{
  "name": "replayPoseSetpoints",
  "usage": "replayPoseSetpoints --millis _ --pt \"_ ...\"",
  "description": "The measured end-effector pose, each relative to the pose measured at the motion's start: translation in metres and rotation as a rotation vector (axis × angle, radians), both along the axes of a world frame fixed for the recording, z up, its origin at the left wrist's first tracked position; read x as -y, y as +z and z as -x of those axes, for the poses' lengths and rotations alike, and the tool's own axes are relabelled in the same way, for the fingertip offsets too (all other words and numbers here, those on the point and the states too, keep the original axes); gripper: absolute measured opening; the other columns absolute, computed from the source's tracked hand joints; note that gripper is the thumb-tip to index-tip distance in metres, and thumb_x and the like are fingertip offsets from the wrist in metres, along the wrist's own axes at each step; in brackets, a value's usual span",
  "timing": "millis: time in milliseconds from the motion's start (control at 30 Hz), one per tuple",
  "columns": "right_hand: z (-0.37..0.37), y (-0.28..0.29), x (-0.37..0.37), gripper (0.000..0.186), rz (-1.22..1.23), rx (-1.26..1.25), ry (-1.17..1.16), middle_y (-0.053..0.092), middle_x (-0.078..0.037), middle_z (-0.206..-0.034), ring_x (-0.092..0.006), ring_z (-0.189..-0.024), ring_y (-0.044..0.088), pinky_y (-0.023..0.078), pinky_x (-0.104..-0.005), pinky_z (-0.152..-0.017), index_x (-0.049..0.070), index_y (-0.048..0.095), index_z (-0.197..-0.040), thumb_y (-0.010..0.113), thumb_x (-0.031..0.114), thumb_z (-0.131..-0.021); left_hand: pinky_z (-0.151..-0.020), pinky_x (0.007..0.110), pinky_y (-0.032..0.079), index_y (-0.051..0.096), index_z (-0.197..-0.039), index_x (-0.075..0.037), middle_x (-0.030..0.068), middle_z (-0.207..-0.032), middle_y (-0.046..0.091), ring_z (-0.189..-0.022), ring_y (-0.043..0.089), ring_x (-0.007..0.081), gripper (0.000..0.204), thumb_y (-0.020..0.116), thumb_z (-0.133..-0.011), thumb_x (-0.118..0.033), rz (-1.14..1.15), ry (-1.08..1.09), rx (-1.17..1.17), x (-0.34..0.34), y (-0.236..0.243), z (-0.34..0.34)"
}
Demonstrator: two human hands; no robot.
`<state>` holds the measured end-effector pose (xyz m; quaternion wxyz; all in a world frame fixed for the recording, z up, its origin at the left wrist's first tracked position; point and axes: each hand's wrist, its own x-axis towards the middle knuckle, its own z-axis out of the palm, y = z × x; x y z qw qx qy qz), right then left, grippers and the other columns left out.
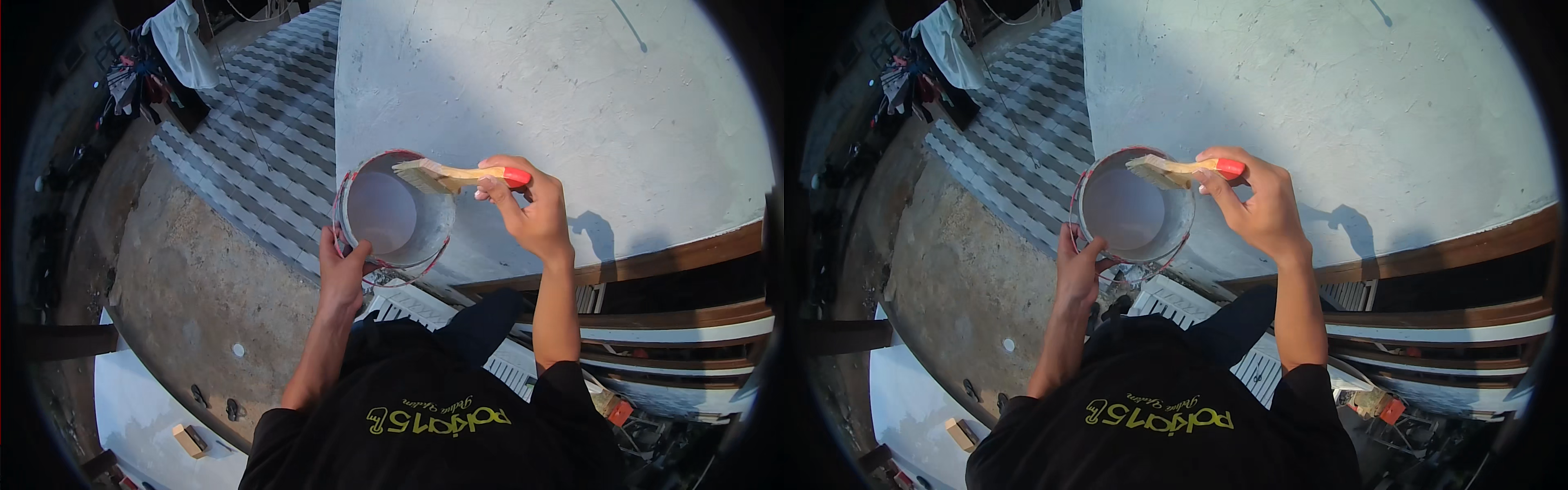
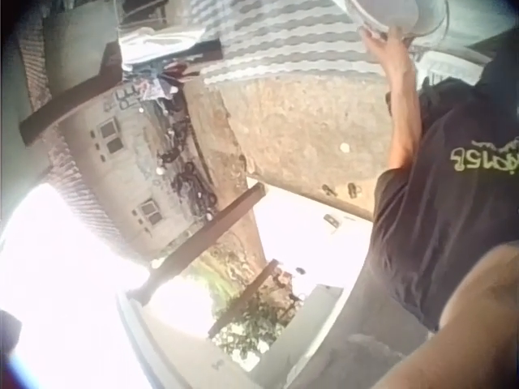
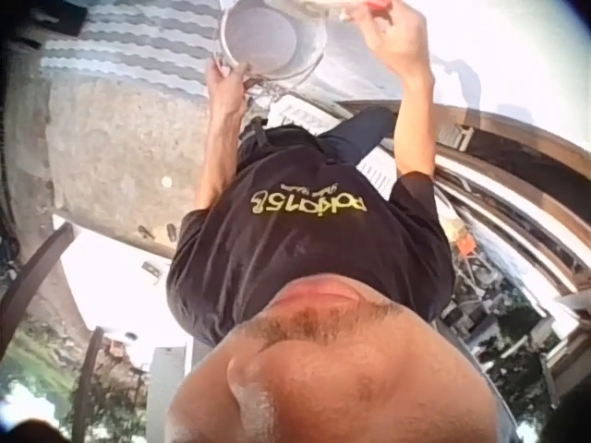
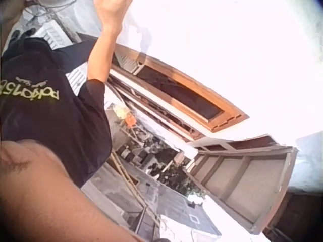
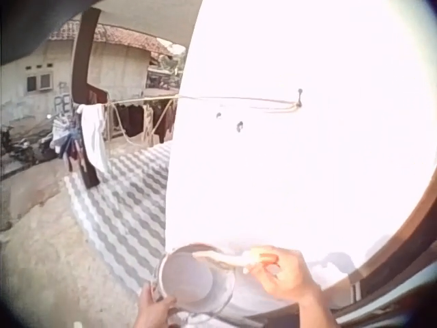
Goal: The recorder uses a paintbrush to apply white paint from a bucket onto an exterior wall, specifically around a wooden door or window frame.
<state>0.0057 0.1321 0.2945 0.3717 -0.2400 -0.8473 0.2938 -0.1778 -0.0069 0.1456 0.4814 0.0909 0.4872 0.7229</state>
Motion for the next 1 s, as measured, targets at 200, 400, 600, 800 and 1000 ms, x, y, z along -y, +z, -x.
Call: replayPoseSetpoints --millis 200,400,600,800,1000 --pt "0.015 -0.078 0.01 0.02 0.24 0.228 0.049 0.069 -0.012 -0.082 -0.0174 -0.073 0.07 0.055 -0.0275 -0.067 -0.005 0.064 -0.107 0.063 0.009 -0.093 -0.066 0.034 0.06 0.044 -0.11 -0.005 0.0085 -0.108 0.057 -0.094 0.062 0.0186 0.034 0.057 -0.081 0.008 0.004 -0.034 -0.041 0.002 0.006 -0.005" --pt "0.029 -0.098 0.013 0.022 0.176 0.36 0.018 0.068 -0.015 -0.079 -0.0179 -0.063 0.062 0.05 -0.0294 -0.062 -0.002 0.065 -0.107 0.063 0.015 -0.093 -0.066 0.033 0.061 0.044 -0.108 -0.004 0.0085 -0.107 0.058 -0.093 0.062 0.0174 0.033 0.057 -0.081 0.008 -0.01 -0.021 -0.048 0.006 -0.001 -0.006" --pt "0.03 -0.109 0.012 0.023 0.131 0.38 0.09 0.067 -0.014 -0.077 -0.0172 -0.061 0.06 0.049 -0.0298 -0.061 -0.002 0.065 -0.105 0.063 0.017 -0.093 -0.068 0.038 0.063 0.044 -0.11 -0.005 0.0111 -0.104 0.059 -0.091 0.065 0.0212 0.031 0.056 -0.084 0.007 -0.025 -0.019 -0.087 0.005 -0.001 -0.008" --pt "0.02 -0.095 0.007 0.021 0.18 0.324 -0.019 0.068 -0.012 -0.078 -0.0157 -0.069 0.067 0.052 -0.0275 -0.064 -0.003 0.064 -0.105 0.062 0.015 -0.094 -0.067 0.039 0.062 0.044 -0.108 -0.005 0.01 -0.104 0.059 -0.09 0.065 0.0213 0.029 0.055 -0.084 0.007 -0.031 -0.035 -0.068 -0.001 0.003 -0.005" --pt "-0.004 -0.095 0.008 0.021 0.306 -0.032 -0.131 0.069 -0.01 -0.079 -0.0156 -0.072 0.069 0.055 -0.0277 -0.065 -0.004 0.063 -0.102 0.061 0.015 -0.096 -0.067 0.041 0.062 0.043 -0.105 -0.006 0.0095 -0.102 0.058 -0.088 0.065 0.0223 0.029 0.054 -0.083 0.008 -0.065 -0.022 -0.014 -0.009 0.004 -0.005"
